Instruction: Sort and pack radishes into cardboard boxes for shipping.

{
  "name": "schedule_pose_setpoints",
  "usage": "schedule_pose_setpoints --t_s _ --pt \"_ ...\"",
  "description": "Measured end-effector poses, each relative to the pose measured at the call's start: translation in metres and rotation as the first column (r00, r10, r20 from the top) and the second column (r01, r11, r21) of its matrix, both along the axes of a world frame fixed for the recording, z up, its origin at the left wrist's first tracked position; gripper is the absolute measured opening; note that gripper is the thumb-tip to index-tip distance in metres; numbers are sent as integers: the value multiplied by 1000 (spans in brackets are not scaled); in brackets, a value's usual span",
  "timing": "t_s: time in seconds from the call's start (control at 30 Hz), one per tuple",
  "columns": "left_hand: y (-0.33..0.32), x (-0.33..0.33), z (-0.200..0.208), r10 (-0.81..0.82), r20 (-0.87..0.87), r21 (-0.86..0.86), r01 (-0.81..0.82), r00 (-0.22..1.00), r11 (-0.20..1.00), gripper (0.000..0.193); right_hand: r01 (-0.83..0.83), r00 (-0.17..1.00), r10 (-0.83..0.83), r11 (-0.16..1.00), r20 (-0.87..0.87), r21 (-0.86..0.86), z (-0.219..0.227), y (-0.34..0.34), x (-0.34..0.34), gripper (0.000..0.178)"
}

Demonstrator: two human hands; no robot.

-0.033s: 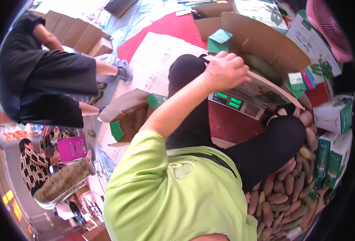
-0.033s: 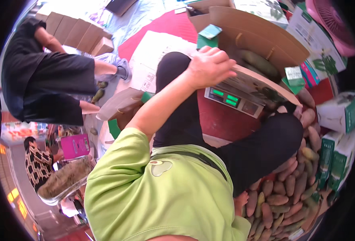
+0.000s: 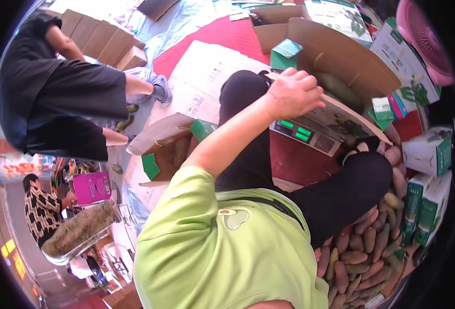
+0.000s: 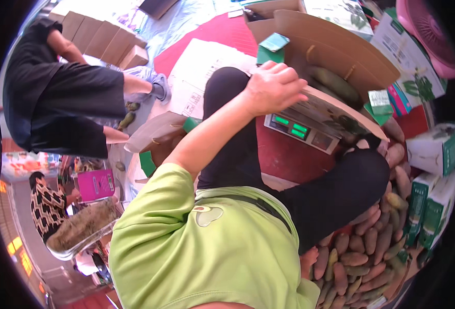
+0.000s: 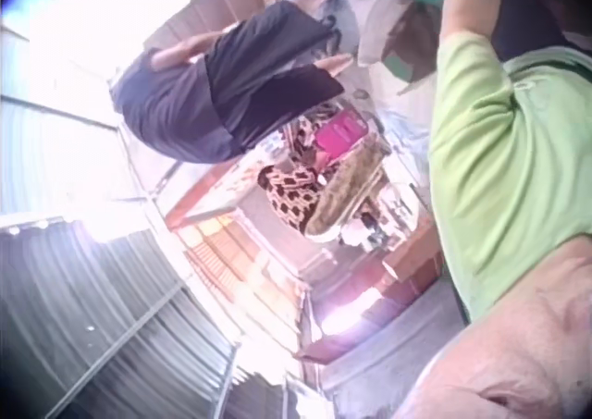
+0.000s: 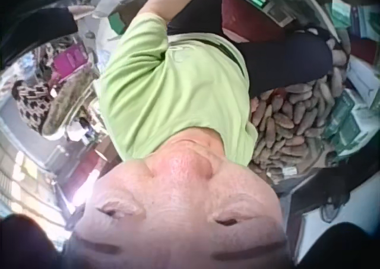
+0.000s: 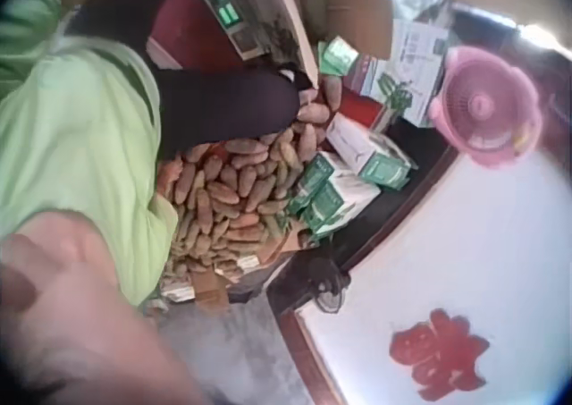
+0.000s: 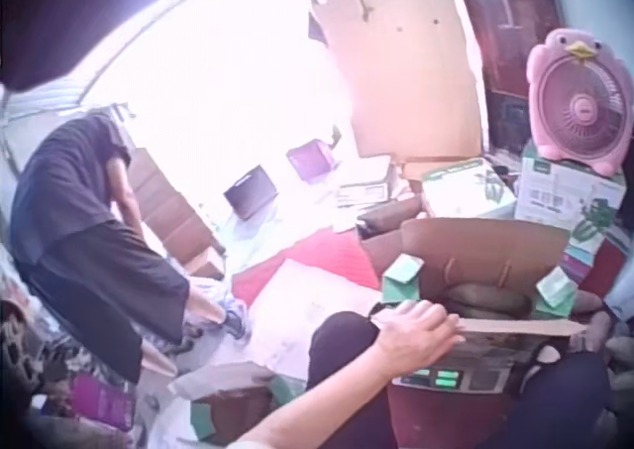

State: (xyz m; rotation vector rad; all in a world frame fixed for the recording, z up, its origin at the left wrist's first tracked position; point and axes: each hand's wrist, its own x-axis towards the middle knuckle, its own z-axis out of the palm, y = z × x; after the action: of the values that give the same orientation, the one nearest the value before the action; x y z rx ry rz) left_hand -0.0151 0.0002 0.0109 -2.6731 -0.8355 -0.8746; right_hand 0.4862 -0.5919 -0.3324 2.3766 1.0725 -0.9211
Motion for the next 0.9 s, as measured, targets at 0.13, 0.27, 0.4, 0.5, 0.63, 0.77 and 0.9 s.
schedule_pose_setpoints --t_s 0.13,0.27,0.4,0.5,0.63,0.77,0.9 --pt "2 -15 -11 29 86 -18 -27 996 999 23 38 999 -45 968 21 246 14 -13 126 52" --pt "7 -7 -15 4 83 -28 -2 997 1000 24 134 989 -148 870 -8 475 27 -2 115 51" --pt "0 -12 -5 16 36 -6 -16 999 1000 24 242 970 -183 693 -160 679 9 43 -126 49" --pt "6 -14 -12 -9 97 -46 14 995 999 23 376 909 -385 589 -161 716 84 84 -101 48" --pt "3 -20 -14 -5 83 -69 11 997 998 23 317 876 -481 586 5 746 168 184 -76 48" --pt "3 -22 -15 -20 79 -73 26 997 997 24 265 931 -304 187 -201 946 278 291 -87 42" --pt "7 -12 -16 -62 85 -52 66 994 996 25 268 956 -56 -219 -287 938 380 366 -87 43"
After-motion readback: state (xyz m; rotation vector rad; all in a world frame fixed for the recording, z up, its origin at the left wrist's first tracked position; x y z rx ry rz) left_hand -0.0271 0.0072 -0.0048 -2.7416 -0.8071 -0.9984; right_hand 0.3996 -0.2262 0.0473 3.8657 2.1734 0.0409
